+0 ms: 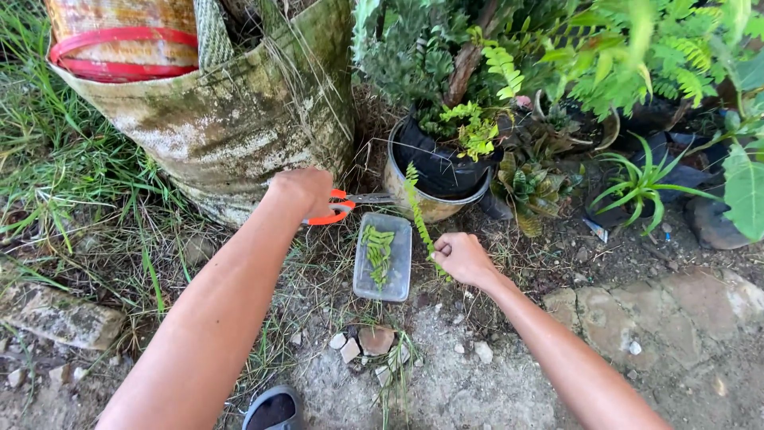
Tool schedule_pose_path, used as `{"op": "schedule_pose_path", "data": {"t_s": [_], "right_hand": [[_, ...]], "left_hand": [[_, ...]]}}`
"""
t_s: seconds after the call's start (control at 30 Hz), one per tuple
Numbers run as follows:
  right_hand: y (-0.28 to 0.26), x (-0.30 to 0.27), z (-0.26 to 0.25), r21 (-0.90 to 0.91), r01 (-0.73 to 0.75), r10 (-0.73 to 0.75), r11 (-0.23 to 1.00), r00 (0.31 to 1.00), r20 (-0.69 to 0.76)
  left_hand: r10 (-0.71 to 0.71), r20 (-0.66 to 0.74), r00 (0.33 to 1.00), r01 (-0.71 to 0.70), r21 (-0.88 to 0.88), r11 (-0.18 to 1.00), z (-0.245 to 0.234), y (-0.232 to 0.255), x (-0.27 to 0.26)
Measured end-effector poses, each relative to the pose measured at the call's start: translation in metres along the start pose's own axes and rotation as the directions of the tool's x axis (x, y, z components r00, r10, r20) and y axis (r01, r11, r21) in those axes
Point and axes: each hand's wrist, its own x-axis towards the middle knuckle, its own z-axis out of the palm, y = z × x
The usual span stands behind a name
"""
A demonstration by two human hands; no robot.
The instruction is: Prune various potted plants in an outdoor garden using garden shears and collect the trimmings.
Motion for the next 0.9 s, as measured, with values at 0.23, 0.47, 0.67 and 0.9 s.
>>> {"op": "schedule_pose_path", "data": {"t_s": [0.23,0.47,0.67,0.9], "right_hand": [[0.021,0.018,0.017,0.011,-0.037,0.036,0.999,0.993,0.114],[0.028,0.008,0.019,-0.052,-0.086,0.097,0.995,0.956,0.278],[0.039,0.005,0.019,-0.085,-0.127,0.151,0.988,0.906,0.395],[0.089,0.031,0.045,-0.198,0.15,-0.051,0.969,0.9,0.432]], "left_hand": [[0.017,0.129,0.992,-0.011,-0.044,0.999,0.005,-0.008,0.002],[0.097,0.272,0.957,-0.09,-0.039,0.995,0.055,-0.026,0.001],[0.228,0.276,0.934,-0.126,-0.344,0.931,0.106,-0.032,-0.004],[0.329,0.138,0.934,-0.238,-0.448,0.862,0.156,0.001,0.0]]}}
